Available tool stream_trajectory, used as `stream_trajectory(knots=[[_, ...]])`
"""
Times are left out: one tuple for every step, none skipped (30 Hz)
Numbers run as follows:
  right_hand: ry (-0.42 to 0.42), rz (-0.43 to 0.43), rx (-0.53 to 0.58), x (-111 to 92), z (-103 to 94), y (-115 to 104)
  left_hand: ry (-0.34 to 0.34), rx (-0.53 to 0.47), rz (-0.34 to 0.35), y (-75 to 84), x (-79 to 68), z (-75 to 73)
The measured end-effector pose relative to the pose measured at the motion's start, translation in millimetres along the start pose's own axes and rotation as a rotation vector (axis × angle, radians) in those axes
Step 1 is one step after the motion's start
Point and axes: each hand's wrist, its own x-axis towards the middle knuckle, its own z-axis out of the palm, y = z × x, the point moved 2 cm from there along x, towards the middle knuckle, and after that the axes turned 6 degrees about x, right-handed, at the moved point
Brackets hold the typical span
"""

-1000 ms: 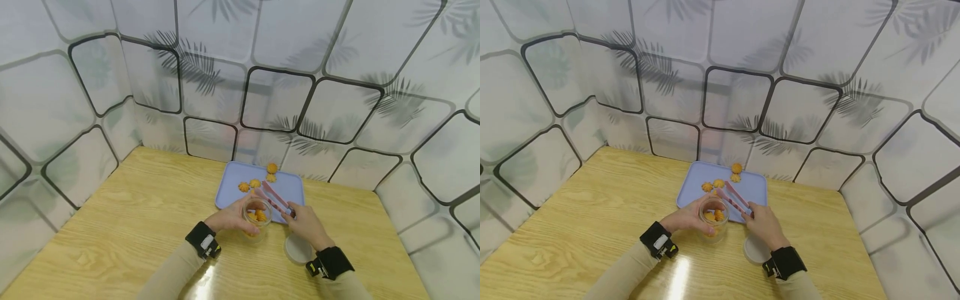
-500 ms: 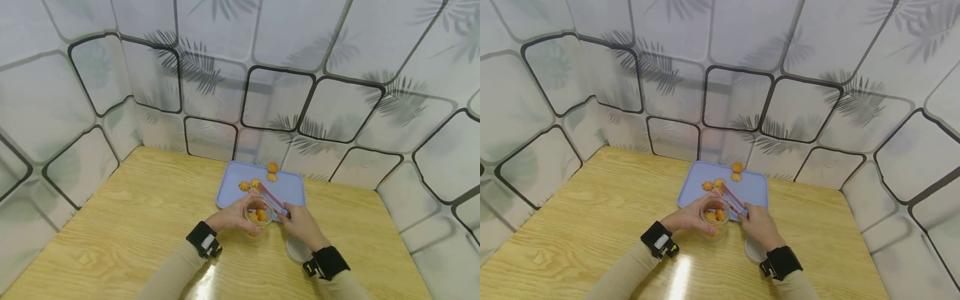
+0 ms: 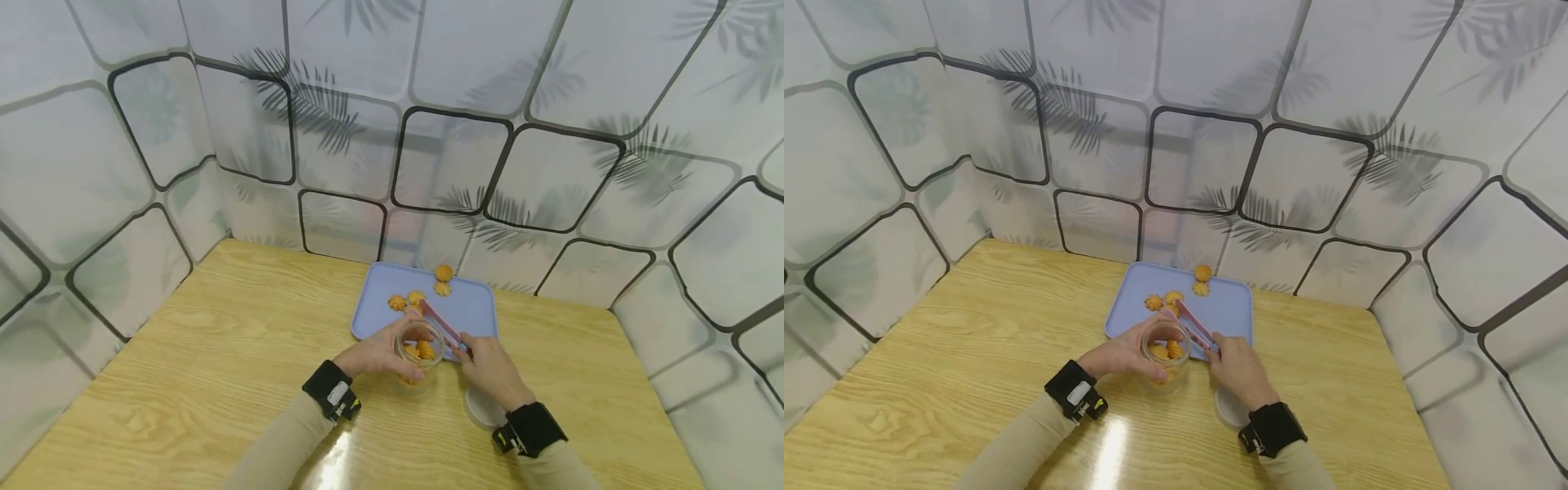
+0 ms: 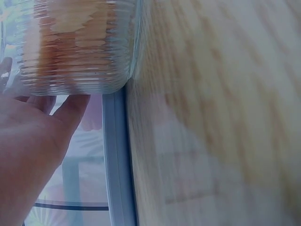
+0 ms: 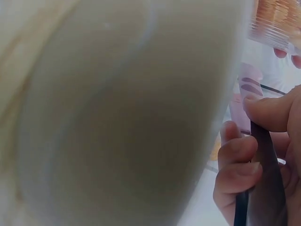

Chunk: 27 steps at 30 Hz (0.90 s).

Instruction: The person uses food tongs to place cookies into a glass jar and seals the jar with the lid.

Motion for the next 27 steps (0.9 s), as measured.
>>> stream_trajectory(knots=[[0.003, -0.007, 0.0, 0, 0.0, 0, 0.001, -0.001, 0.004, 0.1, -0.1, -0.3], [0.006, -0.013, 0.001, -1, 0.0, 0, 0.002, 0.0, 0.007, 0.0, -0.3, -0.6], [0.006, -0.016, 0.004, -1, -0.2, -1, 0.005, 0.001, 0.01, 0.1, -0.5, -0.8], [0.007, -0.021, 0.009, -1, -0.7, -1, 0.005, 0.001, 0.011, 0.1, -0.6, -0.9], [0.008, -0.025, 0.014, -2, -1.4, -1, 0.005, 0.0, 0.015, 0.1, -0.5, -0.9], [0.01, -0.028, 0.019, -3, -2.3, -1, 0.005, -0.003, 0.018, -0.1, -0.2, -0.9], [0.012, -0.03, 0.021, -3, -3.2, -2, 0.005, -0.006, 0.019, -0.3, 0.0, -0.8], [0.015, -0.033, 0.023, -4, -4.1, -2, 0.005, -0.008, 0.022, -0.4, 0.2, -0.7], [0.02, -0.037, 0.022, -5, -5.1, -2, 0.004, -0.011, 0.024, -0.5, 0.5, -0.6], [0.024, -0.04, 0.022, -5, -5.9, -2, 0.002, -0.015, 0.027, -0.7, 0.9, -0.6], [0.028, -0.041, 0.02, -6, -6.6, -2, -0.003, -0.021, 0.029, -0.7, 1.3, -0.4], [0.033, -0.043, 0.019, -7, -7.3, -2, -0.008, -0.024, 0.032, -0.5, 1.5, -0.4], [0.037, -0.043, 0.016, -7, -7.5, -1, -0.012, -0.027, 0.033, -0.3, 1.5, -0.4], [0.041, -0.044, 0.015, -7, -7.8, -1, -0.015, -0.032, 0.034, -0.1, 1.4, -0.5], [0.042, -0.041, 0.015, -7, -7.9, -1, -0.018, -0.035, 0.036, -0.1, 1.5, -0.7], [0.039, -0.037, 0.015, -8, -7.9, -1, -0.021, -0.039, 0.034, 0.3, 1.4, -0.8], [0.039, -0.034, 0.016, -8, -8.2, -1, -0.022, -0.041, 0.032, 0.8, 1.2, -1.0], [0.037, -0.03, 0.019, -8, -8.5, -1, -0.019, -0.043, 0.028, 1.0, 0.9, -1.2], [0.037, -0.029, 0.022, -9, -9.2, -2, -0.016, -0.041, 0.023, 1.1, 0.7, -1.4], [0.04, -0.032, 0.03, -9, -10.1, -2, -0.014, -0.037, 0.018, 1.0, 0.5, -1.6], [0.041, -0.031, 0.037, -10, -10.6, -3, -0.011, -0.032, 0.011, 1.0, 0.5, -1.6], [0.045, -0.034, 0.043, -10, -11.6, -3, -0.007, -0.025, 0.003, 1.2, 0.2, -1.6], [0.052, -0.038, 0.048, -11, -12.5, -4, -0.004, -0.019, -0.005, 0.8, 0.1, -1.5], [0.057, -0.039, 0.054, -12, -13.2, -4, -0.001, -0.011, -0.012, 0.1, -0.1, -1.4], [0.062, -0.038, 0.059, -12, -13.8, -4, 0.001, -0.005, -0.018, -0.2, -0.3, -1.3], [0.065, -0.038, 0.064, -13, -14.1, -4, 0.003, -0.001, -0.021, -0.5, -0.5, -1.1], [0.065, -0.038, 0.065, -13, -14.2, -4, 0.008, 0.005, -0.027, -0.6, -1.2, -1.0]])
